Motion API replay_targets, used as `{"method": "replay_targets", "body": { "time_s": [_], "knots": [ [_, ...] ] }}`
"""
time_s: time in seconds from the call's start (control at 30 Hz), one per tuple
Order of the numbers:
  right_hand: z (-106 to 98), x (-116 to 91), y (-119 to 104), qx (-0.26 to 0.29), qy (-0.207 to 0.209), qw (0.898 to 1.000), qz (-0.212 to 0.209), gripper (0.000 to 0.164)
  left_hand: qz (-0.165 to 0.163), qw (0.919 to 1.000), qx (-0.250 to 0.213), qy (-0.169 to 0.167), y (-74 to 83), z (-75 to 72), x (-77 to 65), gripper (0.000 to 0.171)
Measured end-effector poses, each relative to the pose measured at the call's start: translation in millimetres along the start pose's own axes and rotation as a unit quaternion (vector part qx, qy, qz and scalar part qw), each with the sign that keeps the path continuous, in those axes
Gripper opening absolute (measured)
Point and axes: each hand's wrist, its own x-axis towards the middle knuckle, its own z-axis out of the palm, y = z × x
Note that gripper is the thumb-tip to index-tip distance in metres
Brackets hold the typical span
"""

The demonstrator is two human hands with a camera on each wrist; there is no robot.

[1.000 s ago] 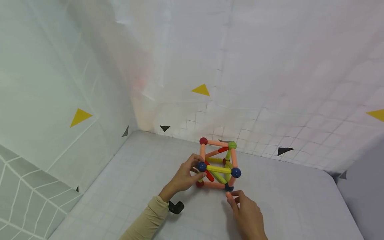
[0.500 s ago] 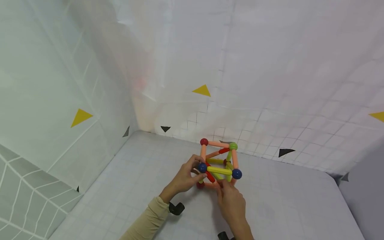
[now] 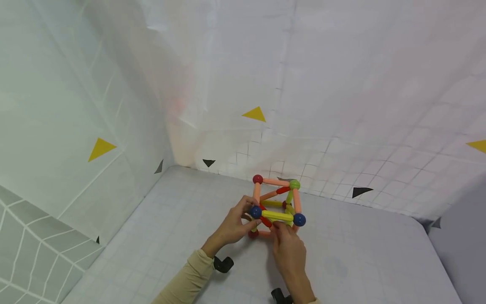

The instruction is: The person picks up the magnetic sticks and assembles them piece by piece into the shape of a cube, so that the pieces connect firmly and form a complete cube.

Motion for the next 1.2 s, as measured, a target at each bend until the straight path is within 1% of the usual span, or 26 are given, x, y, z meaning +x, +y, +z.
{"method": "replay_targets", "body": {
  "time_s": [0.13, 0.27, 0.37, 0.57, 0.7, 0.73, 0.8, 0.83, 0.9, 0.93, 0.97, 1.0, 1.03, 1.1, 1.13, 1.2],
  "knots": [
    [4, 0, 1, 0.01, 0.028, 0.999, -0.016, 0.028, 0.003, 1.0, 0.002, 0.0, 0.0, -0.1, 0.5, 0.045],
    [6, 1, 1, 0.025, 0.036, 0.999, -0.029, 0.029, 0.006, 0.9999, 0.008, 0.002, 1.7, -1.2, 0.5, 0.044],
    [6, 0, 3, 0.022, 0.023, 0.999, -0.027, 0.029, 0.008, 0.9999, 0.009, 0.0, 2.9, -1.6, 0.4, 0.044],
    [1, 1, 9, 0.029, -0.014, 0.999, -0.001, 0.034, 0.007, 0.9999, 0.01, -0.002, 2.9, -1.2, 0.3, 0.044],
    [0, 1, 16, 0.025, -0.025, 0.999, -0.006, 0.04, 0.003, 1.0, 0.009, -0.002, 2.8, -0.7, 0.1, 0.045],
    [-1, 0, 17, 0.026, -0.018, 0.999, -0.01, 0.041, 0.002, 1.0, 0.009, -0.002, 2.8, -0.7, -0.1, 0.045],
    [-5, -1, 21, 0.034, 0.014, 0.999, -0.024, 0.041, 0.0, 1.0, 0.008, -0.002, 3.0, -0.7, -0.5, 0.045],
    [-7, -2, 22, 0.041, 0.034, 0.998, -0.033, 0.038, -0.001, 1.0, 0.008, -0.002, 3.1, -0.7, -0.7, 0.045],
    [-15, -3, 26, 0.057, 0.076, 0.994, -0.054, 0.028, -0.001, 1.0, 0.007, -0.002, 3.1, -0.7, -0.9, 0.045],
    [-20, -4, 28, 0.056, 0.09, 0.993, -0.057, 0.023, -0.001, 1.0, 0.007, -0.001, 3.1, -0.8, -0.9, 0.045],
    [-25, -4, 30, 0.051, 0.092, 0.993, -0.056, 0.022, 0.001, 1.0, 0.007, -0.001, 3.0, -0.8, -0.9, 0.045],
    [-31, -4, 33, 0.043, 0.081, 0.995, -0.046, 0.027, 0.001, 1.0, 0.006, -0.001, 2.7, -0.7, -0.7, 0.045],
    [-36, -3, 35, 0.037, 0.058, 0.997, -0.025, 0.033, 0.004, 1.0, 0.007, -0.001, 2.6, -0.7, -0.5, 0.045],
    [-45, -1, 43, 0.023, -0.019, 0.999, 0.029, 0.046, 0.007, 0.9999, 0.008, -0.001, 2.6, -0.8, -0.4, 0.044],
    [-47, 0, 47, 0.019, -0.061, 0.996, 0.059, 0.053, 0.01, 0.9999, 0.01, -0.002, 2.4, -0.8, -0.3, 0.044],
    [-46, 2, 58, 0.03, -0.134, 0.985, 0.106, 0.07, 0.011, 0.9999, 0.009, -0.002, 2.3, -1.0, -0.5, 0.044]
  ]
}}
